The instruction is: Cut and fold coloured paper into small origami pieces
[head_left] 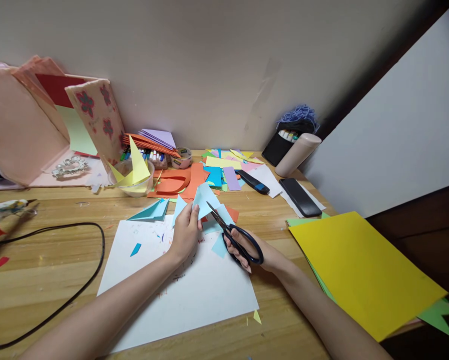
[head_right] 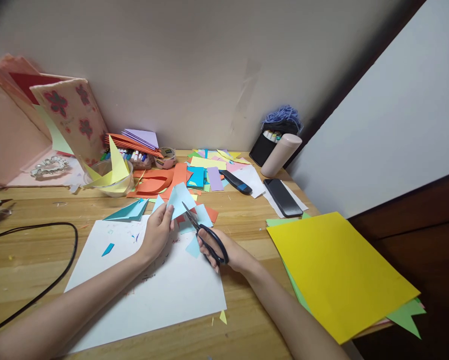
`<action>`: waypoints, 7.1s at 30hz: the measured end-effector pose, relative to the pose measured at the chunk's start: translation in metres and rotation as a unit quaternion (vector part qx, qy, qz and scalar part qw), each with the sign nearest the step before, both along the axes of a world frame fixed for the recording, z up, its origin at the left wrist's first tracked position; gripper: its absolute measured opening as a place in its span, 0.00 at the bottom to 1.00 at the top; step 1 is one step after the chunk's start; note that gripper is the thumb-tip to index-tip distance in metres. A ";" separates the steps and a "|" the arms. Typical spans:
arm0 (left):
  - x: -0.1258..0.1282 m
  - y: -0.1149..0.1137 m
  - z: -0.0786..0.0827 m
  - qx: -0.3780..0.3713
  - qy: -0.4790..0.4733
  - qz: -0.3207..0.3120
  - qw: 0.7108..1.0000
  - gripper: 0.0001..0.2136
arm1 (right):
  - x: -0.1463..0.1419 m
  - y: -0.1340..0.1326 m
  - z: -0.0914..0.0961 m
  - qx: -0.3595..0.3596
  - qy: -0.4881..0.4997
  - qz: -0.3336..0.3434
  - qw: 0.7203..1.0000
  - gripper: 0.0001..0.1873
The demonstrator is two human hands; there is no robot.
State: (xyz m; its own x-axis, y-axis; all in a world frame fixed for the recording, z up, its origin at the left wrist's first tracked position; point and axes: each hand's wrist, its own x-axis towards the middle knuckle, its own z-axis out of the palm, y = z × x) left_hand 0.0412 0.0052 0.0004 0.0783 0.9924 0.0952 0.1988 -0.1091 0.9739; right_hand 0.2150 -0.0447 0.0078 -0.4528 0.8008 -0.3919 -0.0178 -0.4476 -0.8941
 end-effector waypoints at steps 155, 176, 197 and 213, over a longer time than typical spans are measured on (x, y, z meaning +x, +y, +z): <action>-0.004 0.010 -0.006 -0.023 0.045 -0.117 0.992 0.13 | 0.036 0.018 0.003 0.316 -0.614 -0.232 0.685 0.14; 0.001 -0.009 -0.003 0.103 0.229 -0.275 0.928 0.09 | -0.003 0.003 -0.001 0.285 -0.219 -0.125 0.925 0.06; 0.001 -0.013 -0.001 0.101 0.235 -0.282 0.924 0.08 | -0.002 0.002 0.005 0.410 -0.352 -0.026 0.841 0.13; 0.001 -0.007 0.000 0.018 0.132 -0.233 0.963 0.09 | 0.016 0.006 0.019 0.394 -0.342 -0.226 0.823 0.12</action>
